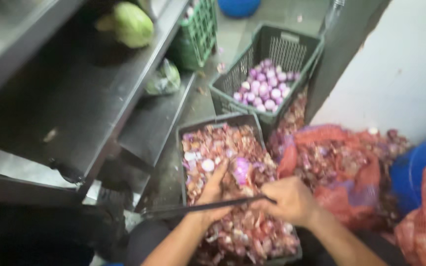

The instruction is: The person sits on the floor and peels red onions one by one using a knife, removing the outer skins and placing the peeled onions into a green basket. Onion skins accumulate in a bin and on the floor.

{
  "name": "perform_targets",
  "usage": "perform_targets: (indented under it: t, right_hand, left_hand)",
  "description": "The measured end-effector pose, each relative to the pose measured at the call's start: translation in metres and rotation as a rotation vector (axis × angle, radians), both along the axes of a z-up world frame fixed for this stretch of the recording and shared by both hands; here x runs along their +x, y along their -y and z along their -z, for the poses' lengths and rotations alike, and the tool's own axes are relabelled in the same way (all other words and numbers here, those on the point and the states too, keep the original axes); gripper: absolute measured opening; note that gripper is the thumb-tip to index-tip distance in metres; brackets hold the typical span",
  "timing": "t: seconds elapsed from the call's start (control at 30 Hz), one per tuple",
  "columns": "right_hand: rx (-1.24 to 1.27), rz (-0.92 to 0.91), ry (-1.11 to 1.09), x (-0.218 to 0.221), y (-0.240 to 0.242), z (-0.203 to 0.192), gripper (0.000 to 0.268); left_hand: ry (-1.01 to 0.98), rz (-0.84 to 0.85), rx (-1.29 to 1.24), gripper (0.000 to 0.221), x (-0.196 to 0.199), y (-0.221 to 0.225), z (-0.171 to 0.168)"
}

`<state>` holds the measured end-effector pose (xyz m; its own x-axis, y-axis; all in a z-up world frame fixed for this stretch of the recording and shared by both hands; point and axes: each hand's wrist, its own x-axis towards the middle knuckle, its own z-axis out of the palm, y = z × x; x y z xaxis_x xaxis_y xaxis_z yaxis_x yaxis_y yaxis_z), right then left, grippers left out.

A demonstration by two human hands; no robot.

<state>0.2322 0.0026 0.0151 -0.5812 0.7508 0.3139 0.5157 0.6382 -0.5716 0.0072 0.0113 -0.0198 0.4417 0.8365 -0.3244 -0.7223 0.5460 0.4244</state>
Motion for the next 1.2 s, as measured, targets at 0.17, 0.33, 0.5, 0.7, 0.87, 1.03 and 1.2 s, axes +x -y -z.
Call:
perform_targets:
  t: [0.17,0.33,0.5,0.7,0.87,1.03,1.2]
  right_hand:
    - [-0.150,-0.104,-0.031,-0.008,0.009,-0.005,0.034]
    - [-0.211,0.079,-0.082,-0.008,0.017,-0.009,0.033]
    - [-0.378,0.309,-0.191,-0.012,0.016,-0.014,0.036]
    - [-0.549,0.299,-0.324,-0.018,0.017,-0.024,0.033]
    - [-0.495,0.295,-0.299,-0.016,0.015,-0.022,0.036]
    - [-0.387,0.312,-0.300,-0.016,0.017,-0.016,0.033]
    - [-0.198,0.381,-0.193,-0.019,0.021,-0.010,0.030]
  left_hand:
    - [-0.149,-0.098,0.251,0.069,-0.009,-0.009,0.002]
    - [-1.020,-0.244,0.720,0.091,-0.010,0.000,0.006]
    - [-1.214,-0.233,1.018,0.084,-0.003,0.004,0.006]
    - [-1.242,-0.221,1.075,0.080,0.008,0.015,-0.005]
    - [-1.232,-0.246,1.098,0.082,0.011,0.017,-0.011]
    - [-1.278,-0.229,1.073,0.080,0.011,0.020,-0.015]
    - [-1.349,-0.316,1.064,0.081,0.015,0.021,-0.020]
